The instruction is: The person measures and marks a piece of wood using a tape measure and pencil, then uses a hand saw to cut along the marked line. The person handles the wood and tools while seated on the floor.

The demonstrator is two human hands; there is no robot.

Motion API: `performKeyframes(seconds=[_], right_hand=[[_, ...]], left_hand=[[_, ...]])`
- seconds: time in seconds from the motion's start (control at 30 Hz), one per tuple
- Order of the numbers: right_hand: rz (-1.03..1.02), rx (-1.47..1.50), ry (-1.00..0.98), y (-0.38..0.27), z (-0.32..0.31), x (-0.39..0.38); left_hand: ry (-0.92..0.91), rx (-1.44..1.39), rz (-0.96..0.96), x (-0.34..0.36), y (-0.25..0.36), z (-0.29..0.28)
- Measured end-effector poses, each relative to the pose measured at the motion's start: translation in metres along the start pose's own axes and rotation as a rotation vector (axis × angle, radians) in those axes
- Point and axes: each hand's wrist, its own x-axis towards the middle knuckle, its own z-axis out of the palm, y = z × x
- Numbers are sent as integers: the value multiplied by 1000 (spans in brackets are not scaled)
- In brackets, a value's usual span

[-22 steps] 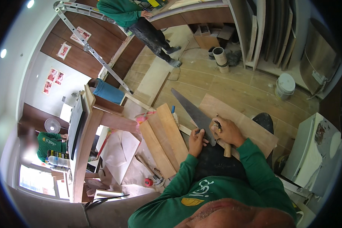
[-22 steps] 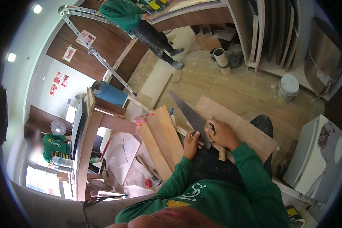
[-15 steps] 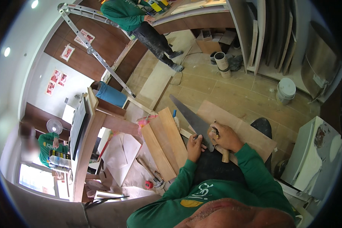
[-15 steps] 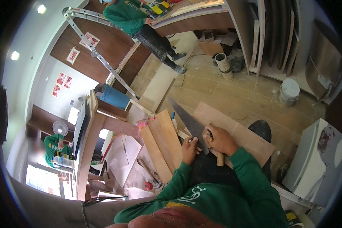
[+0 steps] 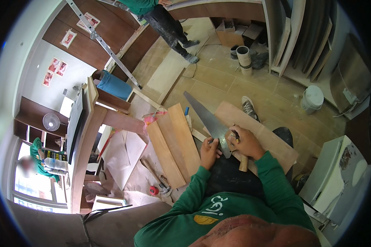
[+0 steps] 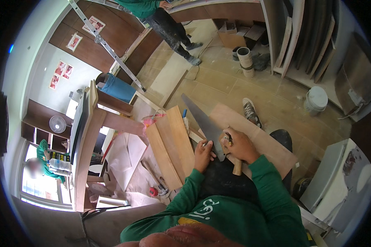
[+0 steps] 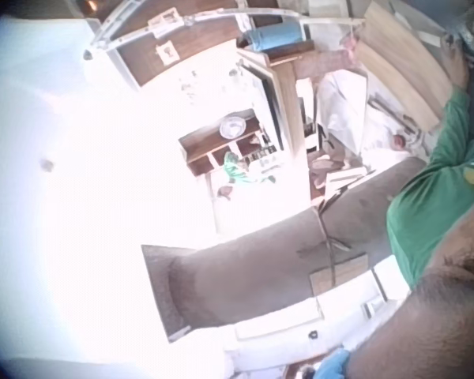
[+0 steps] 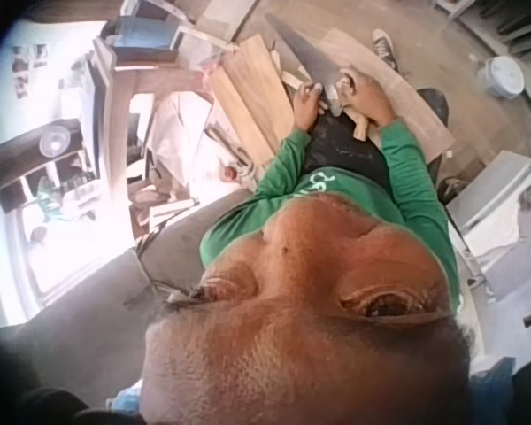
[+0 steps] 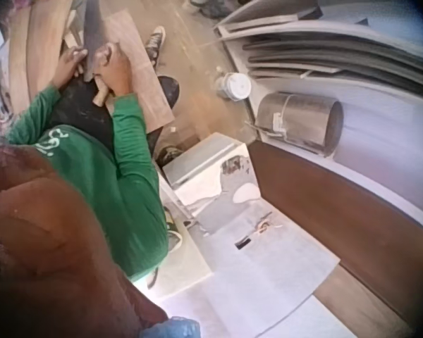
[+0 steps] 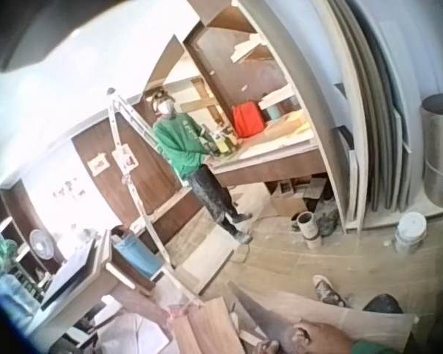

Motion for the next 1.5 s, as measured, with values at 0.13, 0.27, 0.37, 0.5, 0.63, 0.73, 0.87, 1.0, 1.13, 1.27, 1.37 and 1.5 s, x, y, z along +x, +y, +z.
performKeyframes(seconds=[0.13,0.27,0.37,0.5,0.63,0.73,0.87,1.0,1.13,1.27,1.37,1.5], right_hand=[[52,-7,-32,-6,-1,3],[29,0,-27,-3,-1,2],[20,19,-21,3,0,3],[29,10,-27,-3,-2,4],[11,18,-20,-1,-7,3],[-6,25,-2,2,-6,2],[-14,8,2,6,1,8],[-5,-6,-1,14,3,9],[46,-15,-41,-2,-1,8],[55,-2,-54,2,3,9],[61,7,-33,-1,4,8],[78,21,-15,-5,7,9]], left_hand=[[-14,-34,-17,-1,0,-4],[-18,-4,-23,-2,4,-2],[-20,15,-30,2,3,-2],[-6,-18,-38,3,-3,-2],[-7,28,-33,4,3,1],[20,74,-14,1,10,5],[34,91,-14,5,8,0],[24,56,-28,7,5,4],[12,-15,-61,4,6,2],[-6,-30,-68,4,4,-1],[-14,-36,-67,6,3,-3],[-28,-57,-69,5,7,-4]])
